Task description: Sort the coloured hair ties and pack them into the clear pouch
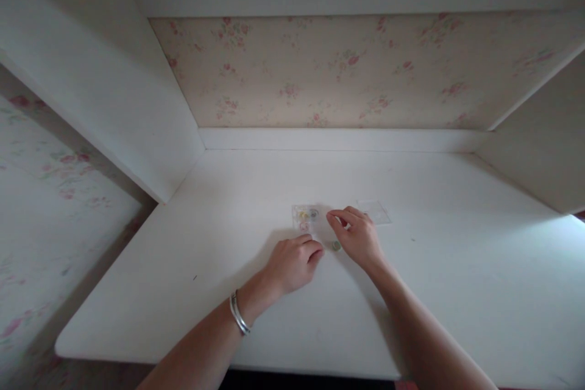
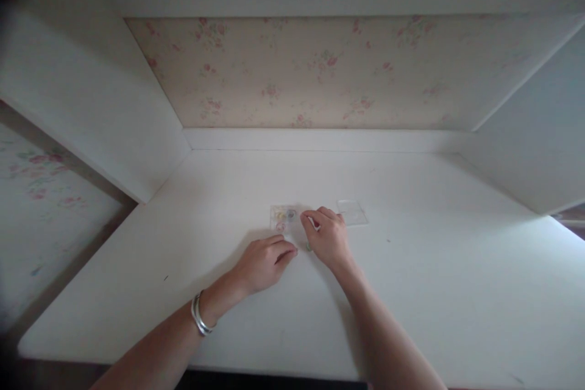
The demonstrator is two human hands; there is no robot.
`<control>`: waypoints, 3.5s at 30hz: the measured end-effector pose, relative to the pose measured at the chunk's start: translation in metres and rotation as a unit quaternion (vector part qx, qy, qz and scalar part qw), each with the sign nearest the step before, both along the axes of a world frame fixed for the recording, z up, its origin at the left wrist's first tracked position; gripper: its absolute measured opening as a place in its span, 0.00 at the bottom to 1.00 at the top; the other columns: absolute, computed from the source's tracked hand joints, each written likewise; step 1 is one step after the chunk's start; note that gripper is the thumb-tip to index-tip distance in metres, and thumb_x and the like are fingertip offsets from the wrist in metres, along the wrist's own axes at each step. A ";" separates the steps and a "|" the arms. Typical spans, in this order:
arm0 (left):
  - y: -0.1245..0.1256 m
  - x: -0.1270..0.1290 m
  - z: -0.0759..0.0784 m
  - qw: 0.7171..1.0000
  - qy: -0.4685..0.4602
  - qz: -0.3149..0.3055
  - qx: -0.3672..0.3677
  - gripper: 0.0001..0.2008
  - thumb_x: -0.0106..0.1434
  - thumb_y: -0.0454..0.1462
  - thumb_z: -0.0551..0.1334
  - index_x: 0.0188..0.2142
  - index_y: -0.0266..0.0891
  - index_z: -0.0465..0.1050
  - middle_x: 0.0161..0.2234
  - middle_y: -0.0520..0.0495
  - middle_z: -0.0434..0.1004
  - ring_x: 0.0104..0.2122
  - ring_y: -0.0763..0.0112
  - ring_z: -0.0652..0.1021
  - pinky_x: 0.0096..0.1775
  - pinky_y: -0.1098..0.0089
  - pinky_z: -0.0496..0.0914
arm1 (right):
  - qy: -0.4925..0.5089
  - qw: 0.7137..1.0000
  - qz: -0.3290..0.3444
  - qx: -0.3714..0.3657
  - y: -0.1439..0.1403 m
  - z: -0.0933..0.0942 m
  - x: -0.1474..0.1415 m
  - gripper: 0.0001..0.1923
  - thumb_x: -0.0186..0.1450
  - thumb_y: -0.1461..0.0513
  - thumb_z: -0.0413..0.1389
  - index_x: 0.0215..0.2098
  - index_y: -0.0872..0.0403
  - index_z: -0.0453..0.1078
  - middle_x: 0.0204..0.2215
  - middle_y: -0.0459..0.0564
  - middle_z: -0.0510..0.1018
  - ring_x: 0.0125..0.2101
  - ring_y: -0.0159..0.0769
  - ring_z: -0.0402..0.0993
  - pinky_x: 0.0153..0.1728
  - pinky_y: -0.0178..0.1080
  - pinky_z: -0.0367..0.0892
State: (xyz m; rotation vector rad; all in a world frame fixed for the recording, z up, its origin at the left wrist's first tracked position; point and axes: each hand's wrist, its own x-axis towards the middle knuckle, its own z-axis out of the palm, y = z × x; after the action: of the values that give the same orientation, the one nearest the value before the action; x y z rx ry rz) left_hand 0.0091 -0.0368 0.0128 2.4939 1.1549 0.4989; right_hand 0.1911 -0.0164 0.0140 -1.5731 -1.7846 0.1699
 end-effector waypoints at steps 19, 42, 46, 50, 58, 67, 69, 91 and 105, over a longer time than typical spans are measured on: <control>0.025 -0.017 0.000 0.985 -0.078 0.142 0.064 0.10 0.67 0.38 0.53 0.41 0.43 0.73 0.36 0.48 0.76 0.37 0.72 0.76 0.41 0.72 0.69 | -0.176 0.953 0.220 -0.111 -0.011 0.009 0.008 0.08 0.62 0.59 0.56 0.28 0.46 0.77 0.24 0.44 0.76 0.31 0.32 0.70 0.36 0.37 0.54; 0.013 -0.011 0.009 0.996 -0.038 0.073 0.044 0.08 0.64 0.36 0.55 0.35 0.41 0.74 0.34 0.49 0.77 0.32 0.71 0.76 0.36 0.72 0.68 | -0.060 0.994 0.089 0.003 -0.002 -0.004 -0.012 0.10 0.65 0.61 0.51 0.31 0.52 0.73 0.27 0.46 0.75 0.31 0.32 0.69 0.36 0.37 0.53; 0.005 -0.007 0.006 1.000 0.013 -0.024 0.014 0.09 0.62 0.37 0.56 0.36 0.44 0.75 0.35 0.51 0.78 0.34 0.69 0.77 0.37 0.70 0.70 | -0.058 0.997 0.053 0.002 0.003 -0.009 -0.022 0.09 0.65 0.60 0.52 0.33 0.51 0.74 0.27 0.46 0.75 0.32 0.33 0.70 0.37 0.37 0.53; 0.000 -0.002 0.003 0.998 0.049 -0.038 -0.001 0.09 0.62 0.40 0.57 0.39 0.45 0.74 0.38 0.51 0.78 0.36 0.66 0.78 0.37 0.69 0.71 | -0.074 0.996 0.056 -0.010 0.003 -0.008 -0.026 0.09 0.65 0.60 0.52 0.33 0.49 0.75 0.28 0.45 0.76 0.33 0.34 0.71 0.38 0.38 0.52; 0.000 -0.001 0.003 0.995 0.093 -0.039 -0.012 0.12 0.67 0.39 0.51 0.37 0.43 0.74 0.37 0.50 0.77 0.35 0.68 0.77 0.36 0.70 0.69 | -0.003 1.000 -0.003 0.004 0.004 -0.004 -0.001 0.10 0.64 0.58 0.53 0.32 0.50 0.76 0.25 0.45 0.75 0.29 0.32 0.70 0.37 0.37 0.56; 0.001 -0.004 0.005 0.997 0.073 -0.020 -0.005 0.09 0.68 0.37 0.51 0.39 0.41 0.69 0.38 0.50 0.75 0.35 0.67 0.77 0.33 0.70 0.69 | 0.015 0.999 0.025 -0.021 0.005 0.001 0.012 0.12 0.64 0.58 0.51 0.32 0.50 0.76 0.25 0.45 0.74 0.26 0.30 0.69 0.33 0.34 0.59; 0.005 -0.008 0.006 0.999 0.040 0.011 0.001 0.09 0.68 0.38 0.51 0.40 0.41 0.69 0.39 0.50 0.75 0.36 0.68 0.77 0.35 0.71 0.69 | 0.021 0.998 0.032 -0.044 0.005 0.003 0.017 0.13 0.64 0.57 0.50 0.32 0.51 0.75 0.25 0.46 0.74 0.26 0.30 0.68 0.31 0.34 0.60; 0.020 -0.010 0.008 0.990 -0.016 0.138 0.028 0.10 0.68 0.39 0.51 0.39 0.41 0.69 0.38 0.51 0.76 0.36 0.71 0.76 0.38 0.72 0.68 | -0.079 0.963 0.140 -0.218 0.001 0.000 0.040 0.07 0.55 0.64 0.55 0.25 0.50 0.76 0.23 0.45 0.77 0.22 0.32 0.70 0.23 0.32 0.58; 0.000 0.013 0.001 0.999 0.053 0.006 0.005 0.15 0.69 0.39 0.47 0.39 0.42 0.71 0.36 0.48 0.77 0.37 0.68 0.77 0.37 0.69 0.70 | 0.021 0.969 0.168 -0.178 -0.002 0.014 0.029 0.09 0.62 0.61 0.49 0.29 0.54 0.70 0.23 0.44 0.72 0.23 0.29 0.65 0.25 0.32 0.58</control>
State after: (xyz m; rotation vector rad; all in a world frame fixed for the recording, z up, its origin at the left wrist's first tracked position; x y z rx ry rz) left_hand 0.0223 -0.0373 0.0142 2.5510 1.2110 0.3808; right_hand 0.2197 -0.0181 0.0282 -1.4735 -2.0600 0.7149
